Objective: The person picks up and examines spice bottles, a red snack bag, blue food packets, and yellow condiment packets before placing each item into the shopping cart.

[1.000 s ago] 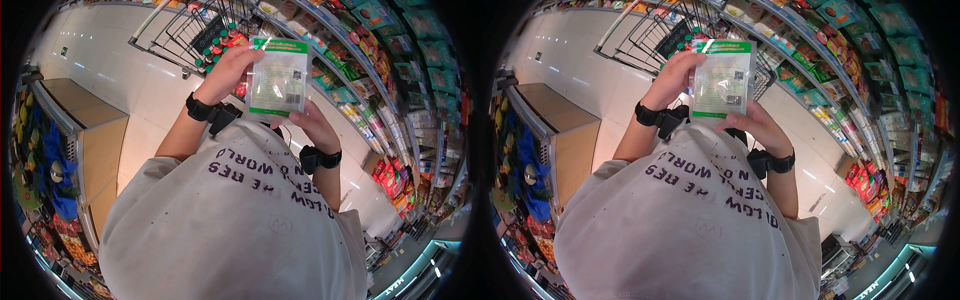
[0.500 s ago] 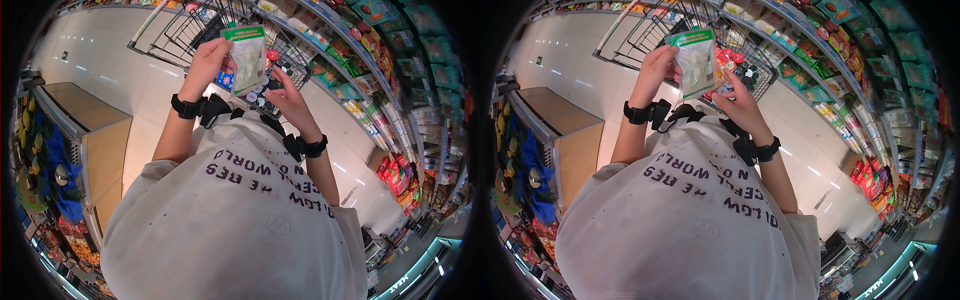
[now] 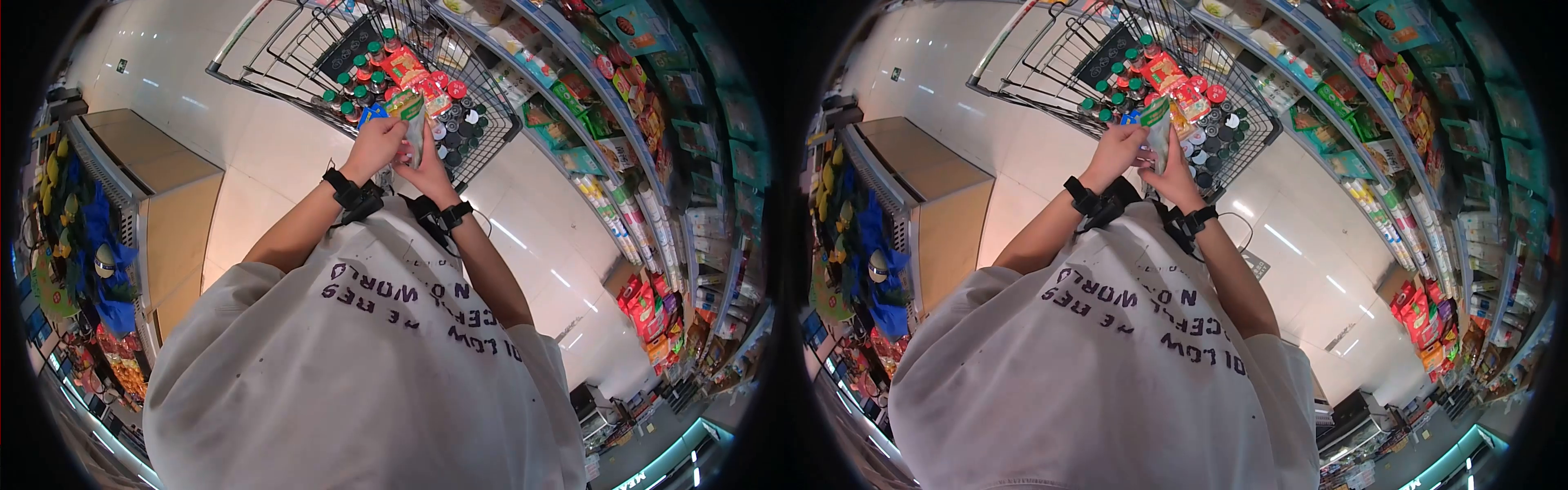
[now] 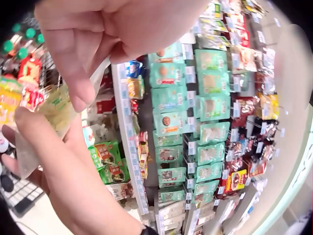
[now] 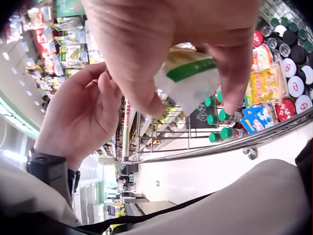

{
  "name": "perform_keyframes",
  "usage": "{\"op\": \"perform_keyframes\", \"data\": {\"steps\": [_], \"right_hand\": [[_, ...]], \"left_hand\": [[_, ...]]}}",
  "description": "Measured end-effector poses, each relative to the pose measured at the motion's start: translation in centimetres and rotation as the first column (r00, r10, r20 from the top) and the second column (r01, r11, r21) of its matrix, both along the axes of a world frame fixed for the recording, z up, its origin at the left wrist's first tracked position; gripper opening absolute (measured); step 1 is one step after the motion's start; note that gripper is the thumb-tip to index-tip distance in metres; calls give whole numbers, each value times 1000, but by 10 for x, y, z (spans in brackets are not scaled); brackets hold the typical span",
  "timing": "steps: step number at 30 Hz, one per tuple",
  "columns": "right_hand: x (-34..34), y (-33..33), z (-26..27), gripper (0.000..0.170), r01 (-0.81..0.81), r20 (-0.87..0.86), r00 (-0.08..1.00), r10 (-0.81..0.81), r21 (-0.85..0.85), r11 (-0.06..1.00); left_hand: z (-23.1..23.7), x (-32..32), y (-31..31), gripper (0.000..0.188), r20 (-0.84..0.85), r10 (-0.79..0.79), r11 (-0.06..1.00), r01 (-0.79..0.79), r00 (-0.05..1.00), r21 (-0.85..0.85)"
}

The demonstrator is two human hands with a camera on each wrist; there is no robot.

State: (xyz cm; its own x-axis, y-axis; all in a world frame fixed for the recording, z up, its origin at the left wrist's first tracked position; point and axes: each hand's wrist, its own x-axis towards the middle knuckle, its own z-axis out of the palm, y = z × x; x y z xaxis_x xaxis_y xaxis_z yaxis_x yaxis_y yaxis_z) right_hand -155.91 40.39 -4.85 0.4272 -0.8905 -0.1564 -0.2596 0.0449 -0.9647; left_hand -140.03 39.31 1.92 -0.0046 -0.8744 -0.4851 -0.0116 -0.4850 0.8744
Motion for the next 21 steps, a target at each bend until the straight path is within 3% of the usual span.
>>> {"op": "perform_keyframes", "data": {"steps": [1,2,4,5,6,7,8,10,12,14,16,18,19,21], "right_hand": [[-4,3,-7,88,36,-45,999,-31,130,991],[-11,3,-15,88,27,-34,999,-23,131,991],[-22,0,-22,63,86,-40,996,-76,504,860],[-28,-1,-27,63,82,-32,997,-76,506,859],[-34,1,-41,53,122,-22,992,-127,490,863],[-40,0,-49,43,162,-11,984,-177,475,865],[-48,-4,-58,43,157,-4,984,-177,480,863],[-62,-16,-67,40,191,-47,980,-194,508,840],[-71,-33,-81,38,237,-32,964,-262,540,808],[-84,-57,-100,35,255,-4,957,-291,493,832],[-90,-86,-126,33,301,-11,941,-338,481,823],[-99,-117,-161,32,279,17,945,-326,475,835],[-102,-134,-171,32,269,19,947,-321,498,824],[-108,-162,-199,31,284,33,934,-356,538,794]], "left_hand": [[-9,-4,-3,28,-91,45,994,-36,995,107],[-18,-8,-5,28,-175,99,975,-60,980,216],[-31,-17,-11,29,-179,164,965,-120,970,235],[-39,-19,-16,30,-105,65,969,-38,992,244],[-45,-23,-21,31,-31,-38,964,45,999,261],[-50,-27,-26,32,20,-68,948,58,998,314],[-55,-31,-32,32,28,-68,946,55,997,319],[-70,-38,-45,34,205,-158,961,102,966,259],[-98,-45,-61,37,245,-126,966,62,961,252],[-105,-50,-83,39,413,-239,959,147,879,242],[-129,-52,-108,45,494,-235,960,121,837,253],[-161,-48,-135,40,497,-130,991,114,858,63],[-198,-40,-148,41,617,-160,977,211,770,-10],[-234,-33,-176,44,615,-262,962,250,744,108]]}}
